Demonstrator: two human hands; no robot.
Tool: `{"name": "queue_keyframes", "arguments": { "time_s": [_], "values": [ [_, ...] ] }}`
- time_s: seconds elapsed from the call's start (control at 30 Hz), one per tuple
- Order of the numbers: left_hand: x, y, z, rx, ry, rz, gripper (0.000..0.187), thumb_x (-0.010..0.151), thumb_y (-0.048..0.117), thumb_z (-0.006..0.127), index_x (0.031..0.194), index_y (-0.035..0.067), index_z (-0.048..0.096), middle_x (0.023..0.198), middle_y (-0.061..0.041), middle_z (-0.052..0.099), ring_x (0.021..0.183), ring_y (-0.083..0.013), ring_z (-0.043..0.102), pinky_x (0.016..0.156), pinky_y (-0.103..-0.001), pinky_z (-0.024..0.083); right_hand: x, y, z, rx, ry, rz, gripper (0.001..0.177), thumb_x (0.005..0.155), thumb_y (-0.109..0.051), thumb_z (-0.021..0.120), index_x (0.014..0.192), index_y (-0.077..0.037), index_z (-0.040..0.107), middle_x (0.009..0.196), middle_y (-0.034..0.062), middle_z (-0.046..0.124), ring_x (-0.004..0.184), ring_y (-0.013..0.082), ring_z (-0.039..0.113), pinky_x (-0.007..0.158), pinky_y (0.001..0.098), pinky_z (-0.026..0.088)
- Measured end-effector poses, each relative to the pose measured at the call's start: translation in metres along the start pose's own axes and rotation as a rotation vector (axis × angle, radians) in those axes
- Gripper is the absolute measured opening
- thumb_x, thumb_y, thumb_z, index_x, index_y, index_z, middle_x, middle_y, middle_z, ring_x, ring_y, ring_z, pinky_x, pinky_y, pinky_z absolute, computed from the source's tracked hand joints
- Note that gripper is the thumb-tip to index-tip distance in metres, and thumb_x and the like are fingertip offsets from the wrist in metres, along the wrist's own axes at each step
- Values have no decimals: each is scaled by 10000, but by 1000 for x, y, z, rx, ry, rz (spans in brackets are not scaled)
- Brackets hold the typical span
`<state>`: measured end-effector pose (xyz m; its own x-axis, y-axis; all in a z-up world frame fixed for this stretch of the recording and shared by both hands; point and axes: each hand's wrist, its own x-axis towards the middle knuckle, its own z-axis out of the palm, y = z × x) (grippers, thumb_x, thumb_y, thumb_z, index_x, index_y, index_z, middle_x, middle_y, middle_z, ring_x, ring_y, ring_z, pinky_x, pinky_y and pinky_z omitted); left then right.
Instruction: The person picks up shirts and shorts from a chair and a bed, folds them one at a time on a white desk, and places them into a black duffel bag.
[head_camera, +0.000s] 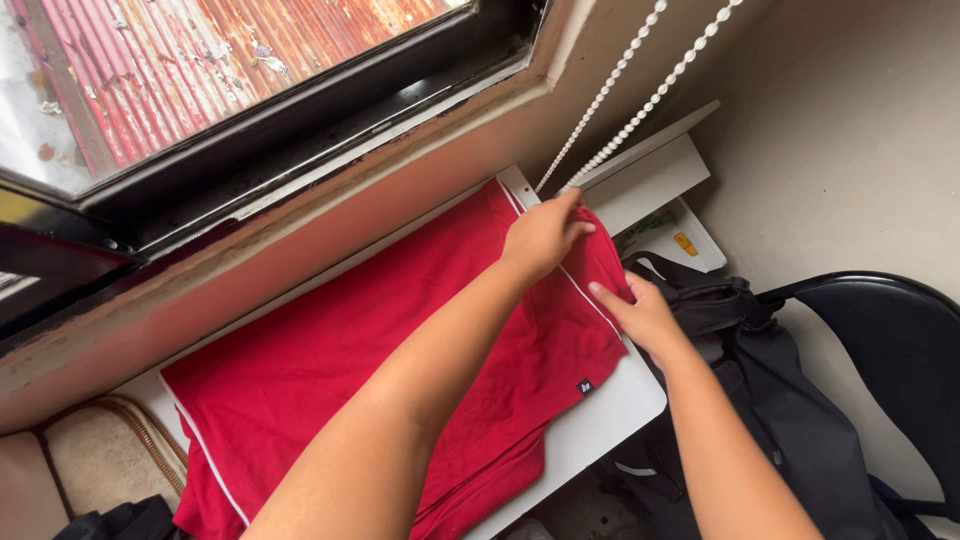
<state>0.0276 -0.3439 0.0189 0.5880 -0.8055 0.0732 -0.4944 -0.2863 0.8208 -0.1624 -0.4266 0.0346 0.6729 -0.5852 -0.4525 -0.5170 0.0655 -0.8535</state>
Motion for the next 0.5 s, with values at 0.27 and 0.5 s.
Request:
{"name": "queue_keyframes", "arguments": {
  "time_s": [0.27,0.5],
  "values": [
    [2,-21,-30,209,-60,205,834,627,488,908,1293,158,528,1173,-102,702,1167,-406,610,937,-622,455,24,-16,-32,-12,130,149,460,794,-43,835,1216,-6,657,1061,125,752,941,196,711,841,335,572],
    [22,-39,-87,870,-536,489,564,574,329,913,1097,264,710,1076,55,718,1184,-209,569,1029,-465,402,-27,-28,-2,382,77,-55,299,843,-85,760,1125,-51,668,1016,25,737,926,116,706,834,288,585]
  ]
}}
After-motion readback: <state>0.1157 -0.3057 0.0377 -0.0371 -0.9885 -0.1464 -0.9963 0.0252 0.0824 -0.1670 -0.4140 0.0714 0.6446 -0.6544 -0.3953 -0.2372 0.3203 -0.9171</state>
